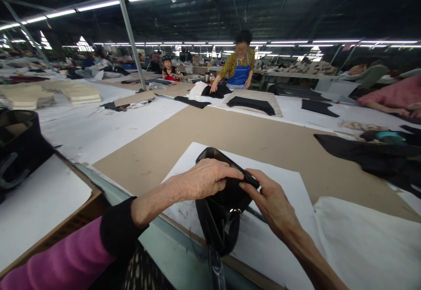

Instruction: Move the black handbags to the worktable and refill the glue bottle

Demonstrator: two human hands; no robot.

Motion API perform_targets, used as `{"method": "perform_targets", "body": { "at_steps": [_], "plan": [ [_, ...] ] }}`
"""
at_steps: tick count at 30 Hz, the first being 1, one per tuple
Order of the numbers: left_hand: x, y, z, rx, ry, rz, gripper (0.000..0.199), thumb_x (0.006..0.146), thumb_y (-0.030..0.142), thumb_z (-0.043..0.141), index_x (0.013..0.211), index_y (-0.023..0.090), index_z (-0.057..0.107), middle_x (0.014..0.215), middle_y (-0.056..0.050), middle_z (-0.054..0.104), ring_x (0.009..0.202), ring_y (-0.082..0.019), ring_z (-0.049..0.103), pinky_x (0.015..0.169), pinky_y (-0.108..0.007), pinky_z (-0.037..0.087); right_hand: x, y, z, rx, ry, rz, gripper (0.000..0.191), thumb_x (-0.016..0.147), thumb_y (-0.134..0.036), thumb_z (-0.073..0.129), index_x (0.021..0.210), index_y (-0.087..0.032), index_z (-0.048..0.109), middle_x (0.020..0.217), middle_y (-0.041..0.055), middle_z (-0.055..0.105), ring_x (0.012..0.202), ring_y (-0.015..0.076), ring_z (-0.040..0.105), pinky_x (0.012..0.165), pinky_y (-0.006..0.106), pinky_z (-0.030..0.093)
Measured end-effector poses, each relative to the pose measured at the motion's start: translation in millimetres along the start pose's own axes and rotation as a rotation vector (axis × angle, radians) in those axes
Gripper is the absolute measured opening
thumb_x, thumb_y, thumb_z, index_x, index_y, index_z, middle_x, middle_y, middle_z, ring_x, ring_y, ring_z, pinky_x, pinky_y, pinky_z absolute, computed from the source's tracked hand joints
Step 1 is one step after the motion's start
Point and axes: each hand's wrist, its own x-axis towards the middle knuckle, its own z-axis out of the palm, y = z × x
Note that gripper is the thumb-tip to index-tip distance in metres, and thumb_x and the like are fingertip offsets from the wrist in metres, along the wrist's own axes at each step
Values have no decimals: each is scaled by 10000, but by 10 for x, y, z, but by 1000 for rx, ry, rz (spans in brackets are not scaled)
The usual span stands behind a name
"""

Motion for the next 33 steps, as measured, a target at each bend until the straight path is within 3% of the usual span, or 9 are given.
{"method": "perform_targets", "body": {
  "at_steps": [6,13,19,24,33],
  "plan": [
    [0,-19,5,-21,19,22,564,771,31,443,1288,255,437,1180,-15,574,1063,-152,527,900,-242,392,20,19,7,-16,4,-22,274,840,-327,453,1073,-225,555,1059,26,597,941,211,539,810,338,399],
    [34,-13,-21,56,-30,22,506,760,28,445,1207,251,523,1096,-13,610,969,-162,570,799,-241,425,13,-13,4,-31,-5,3,257,843,-328,444,1052,-232,558,1020,22,602,893,207,547,773,340,410],
    [58,-28,-14,17,-49,-25,500,744,29,464,1195,240,514,1110,-16,616,1023,-172,560,881,-260,405,0,-7,23,-66,13,-11,273,841,-331,446,1067,-232,562,1028,29,607,890,211,553,759,338,419],
    [47,-15,-23,75,-52,-36,446,751,38,467,1126,257,569,970,-5,632,914,-166,582,800,-246,424,-10,-16,22,-80,7,-6,256,844,-324,446,1055,-238,565,1011,18,610,876,204,557,742,328,419],
    [50,-46,-28,93,-87,-22,372,771,59,467,1040,265,619,971,9,632,906,-143,573,779,-215,412,-28,-51,16,-100,0,-4,252,838,-317,443,1045,-237,564,990,15,617,851,203,567,721,321,423]
  ]
}}
